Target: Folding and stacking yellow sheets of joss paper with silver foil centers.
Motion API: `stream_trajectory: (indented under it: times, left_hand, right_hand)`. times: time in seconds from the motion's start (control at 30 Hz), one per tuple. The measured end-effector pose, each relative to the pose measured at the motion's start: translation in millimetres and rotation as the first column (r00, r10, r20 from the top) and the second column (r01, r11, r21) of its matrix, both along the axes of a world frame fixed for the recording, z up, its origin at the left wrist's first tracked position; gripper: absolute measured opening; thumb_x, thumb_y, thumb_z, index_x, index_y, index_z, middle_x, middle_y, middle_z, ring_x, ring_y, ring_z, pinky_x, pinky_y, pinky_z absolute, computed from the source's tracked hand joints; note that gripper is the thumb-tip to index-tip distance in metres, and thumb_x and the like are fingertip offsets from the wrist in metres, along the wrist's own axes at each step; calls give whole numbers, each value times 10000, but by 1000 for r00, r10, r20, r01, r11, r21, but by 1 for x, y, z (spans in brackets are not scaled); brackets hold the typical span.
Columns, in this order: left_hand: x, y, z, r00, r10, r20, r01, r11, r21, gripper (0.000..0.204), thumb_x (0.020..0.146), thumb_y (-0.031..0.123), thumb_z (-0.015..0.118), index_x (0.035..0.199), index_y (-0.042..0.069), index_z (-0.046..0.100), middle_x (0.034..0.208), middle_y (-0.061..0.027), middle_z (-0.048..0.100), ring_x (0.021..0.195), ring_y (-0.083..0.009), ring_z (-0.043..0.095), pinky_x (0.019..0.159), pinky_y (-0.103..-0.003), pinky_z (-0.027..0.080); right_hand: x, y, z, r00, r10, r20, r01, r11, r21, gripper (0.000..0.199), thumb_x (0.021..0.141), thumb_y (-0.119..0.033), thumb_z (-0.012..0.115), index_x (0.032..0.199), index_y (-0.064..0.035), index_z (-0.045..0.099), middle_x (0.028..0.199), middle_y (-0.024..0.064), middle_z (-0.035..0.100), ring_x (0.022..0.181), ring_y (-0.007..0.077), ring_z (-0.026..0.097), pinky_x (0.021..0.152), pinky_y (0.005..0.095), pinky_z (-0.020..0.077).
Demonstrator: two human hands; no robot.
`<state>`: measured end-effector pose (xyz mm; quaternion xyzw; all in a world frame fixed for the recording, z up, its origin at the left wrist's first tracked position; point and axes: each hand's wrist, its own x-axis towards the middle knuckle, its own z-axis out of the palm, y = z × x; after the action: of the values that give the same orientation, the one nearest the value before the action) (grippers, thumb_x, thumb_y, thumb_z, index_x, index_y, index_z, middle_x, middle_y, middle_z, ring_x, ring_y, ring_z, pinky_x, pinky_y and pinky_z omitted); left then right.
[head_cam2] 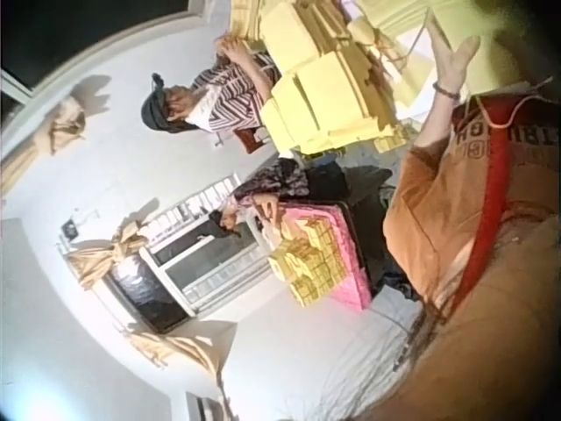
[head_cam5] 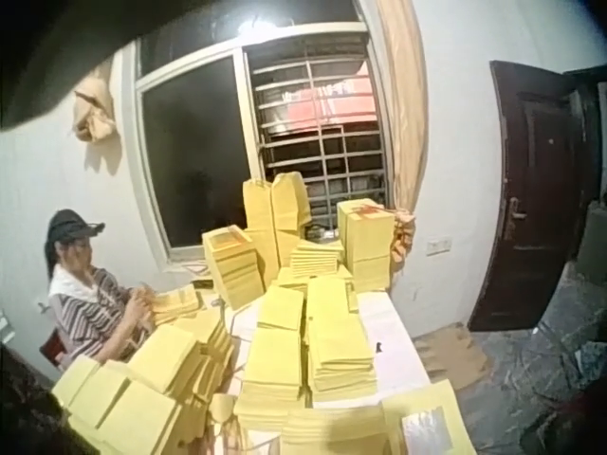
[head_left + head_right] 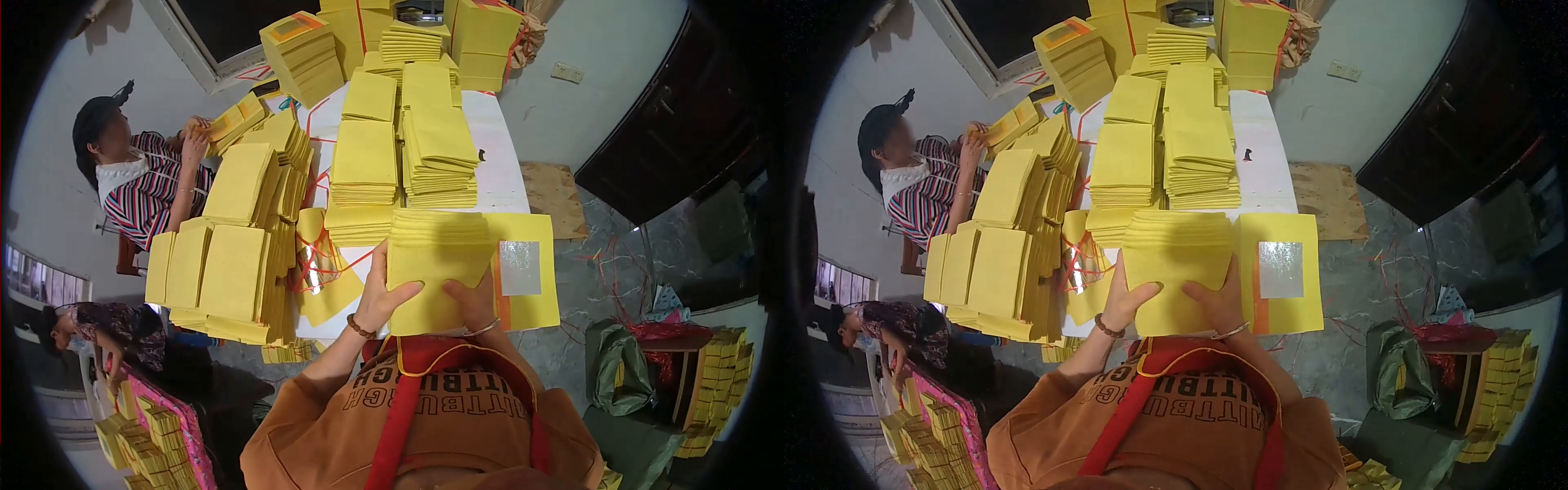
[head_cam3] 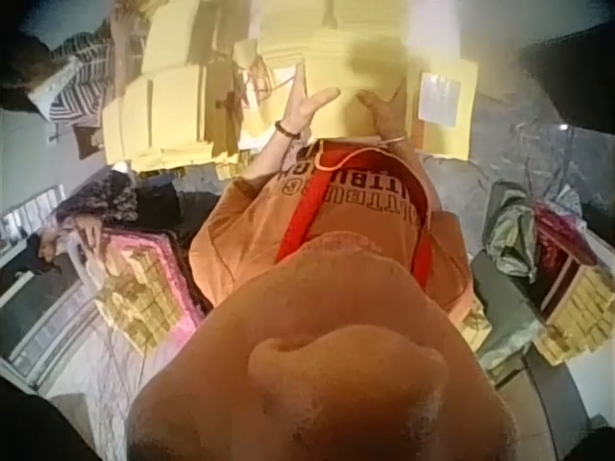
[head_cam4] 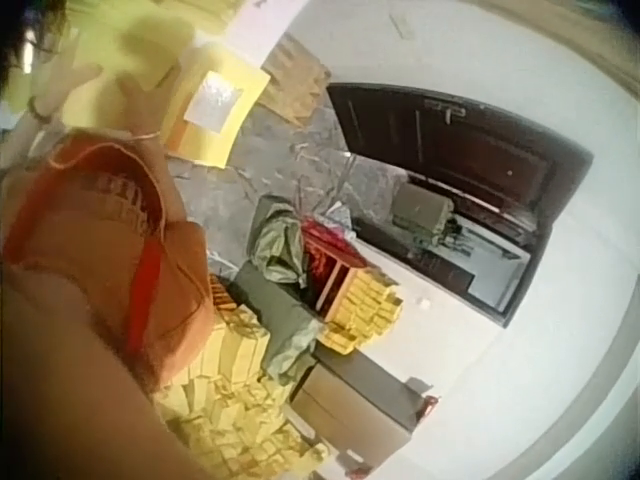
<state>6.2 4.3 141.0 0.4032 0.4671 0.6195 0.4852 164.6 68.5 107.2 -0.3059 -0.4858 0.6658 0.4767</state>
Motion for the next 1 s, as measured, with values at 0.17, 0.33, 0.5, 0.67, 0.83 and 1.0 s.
stream_trajectory:
  times: [0.17, 0.33, 0.5, 0.67, 0.83, 1.0]
  left_hand:
    - [16, 13, 28, 989, -94, -116, 94, 996, -4, 819, 733, 182, 699, 1325, -26, 172, 1217, -151, 431, 1133, -201, 431, 970, -315, 334]
    - [36, 33, 35, 995, 65, -73, -65, 998, 4, 705, 749, 160, 688, 1258, -55, 250, 1171, -159, 460, 1077, -193, 471, 925, -317, 383]
    - [38, 59, 44, 989, 143, -36, -142, 989, 27, 606, 743, 123, 676, 1199, -54, 318, 1100, -148, 505, 1018, -181, 509, 867, -301, 426]
    - [16, 106, 67, 932, 105, 346, -129, 990, 49, 457, 776, 166, 621, 1131, -46, 427, 1022, -143, 563, 947, -201, 572, 826, -313, 475]
    - [4, 158, 64, 767, 177, 616, -242, 970, 23, 431, 820, 240, 568, 1133, -39, 469, 1022, -116, 577, 924, -211, 583, 815, -320, 483]
    - [6, 215, 52, 748, 384, 541, -513, 852, 104, 508, 813, 280, 611, 1138, -68, 434, 1087, -119, 538, 1001, -213, 521, 851, -325, 446]
  right_hand:
    - [26, 29, 25, 995, 100, 24, -99, 994, -53, 590, 680, -146, 704, 1174, -22, 408, 1073, 82, 523, 987, 180, 515, 834, 319, 443]
    - [32, 52, 41, 987, 158, 12, -157, 983, -97, 560, 695, -126, 685, 1180, -31, 421, 1085, 75, 526, 982, 165, 519, 835, 310, 444]
    - [31, 77, 56, 968, 251, -32, -252, 950, -185, 586, 756, -193, 665, 1247, -44, 383, 1118, 79, 515, 1033, 160, 504, 859, 310, 436]
    - [35, 128, 65, 811, 467, -352, -531, 841, -107, 621, 883, -458, 437, 1335, -61, 283, 1248, 97, 462, 1121, 202, 471, 933, 341, 385]
    - [-10, 121, 65, 770, 338, -542, -471, 873, -125, 763, 876, -612, 289, 1401, -80, 135, 1363, 111, 351, 1258, 226, 343, 1047, 384, 246]
    - [-67, 179, 90, 917, 60, -395, -108, 989, -99, 581, 827, -217, 612, 1294, -43, 314, 1266, 113, 428, 1147, 229, 437, 958, 385, 358]
